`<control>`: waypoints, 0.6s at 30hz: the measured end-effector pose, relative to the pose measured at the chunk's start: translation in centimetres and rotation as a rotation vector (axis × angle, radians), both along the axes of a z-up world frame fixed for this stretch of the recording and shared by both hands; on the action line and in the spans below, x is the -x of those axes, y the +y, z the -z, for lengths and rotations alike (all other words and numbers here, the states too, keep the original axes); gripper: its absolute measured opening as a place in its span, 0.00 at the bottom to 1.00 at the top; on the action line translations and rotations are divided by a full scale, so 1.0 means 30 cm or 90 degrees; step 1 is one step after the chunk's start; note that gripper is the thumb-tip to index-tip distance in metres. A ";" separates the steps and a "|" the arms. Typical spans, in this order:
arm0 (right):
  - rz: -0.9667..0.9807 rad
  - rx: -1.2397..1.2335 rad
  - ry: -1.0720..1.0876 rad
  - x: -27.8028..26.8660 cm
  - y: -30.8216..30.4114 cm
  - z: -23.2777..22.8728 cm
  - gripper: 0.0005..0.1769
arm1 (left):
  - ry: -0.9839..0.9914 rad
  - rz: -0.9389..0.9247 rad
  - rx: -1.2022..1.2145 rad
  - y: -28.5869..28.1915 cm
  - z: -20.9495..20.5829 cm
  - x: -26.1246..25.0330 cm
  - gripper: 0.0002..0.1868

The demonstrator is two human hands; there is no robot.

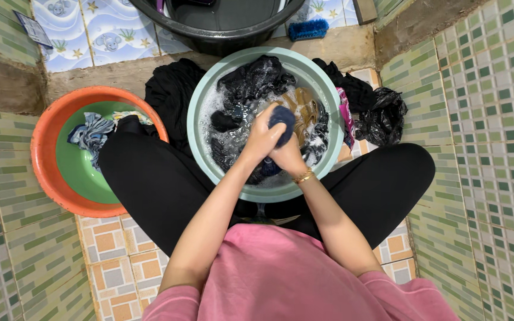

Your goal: The person washes several pieces of clothing by hand in a basin filled with soapy water, scrubbing the fabric and moving items between basins.

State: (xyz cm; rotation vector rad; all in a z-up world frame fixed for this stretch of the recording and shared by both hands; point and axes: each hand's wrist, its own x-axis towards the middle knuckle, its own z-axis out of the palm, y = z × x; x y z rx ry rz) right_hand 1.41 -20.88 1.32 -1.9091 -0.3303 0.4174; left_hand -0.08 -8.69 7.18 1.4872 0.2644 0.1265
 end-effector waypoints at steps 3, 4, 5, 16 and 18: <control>-0.014 0.060 -0.060 -0.015 0.006 -0.005 0.21 | 0.017 0.042 0.056 0.025 0.028 -0.002 0.25; -0.039 0.088 -0.117 -0.033 0.000 -0.005 0.20 | 0.003 0.059 0.064 0.035 0.043 0.001 0.28; -0.063 0.115 -0.175 -0.047 -0.003 -0.005 0.19 | -0.011 0.077 0.070 0.051 0.058 0.002 0.30; -0.061 -0.243 0.142 -0.059 -0.004 -0.326 0.08 | 0.091 0.279 -0.012 0.085 0.025 0.157 0.73; -0.045 -0.293 0.182 -0.053 0.027 -0.373 0.06 | 0.099 0.280 0.092 0.054 0.039 0.149 0.69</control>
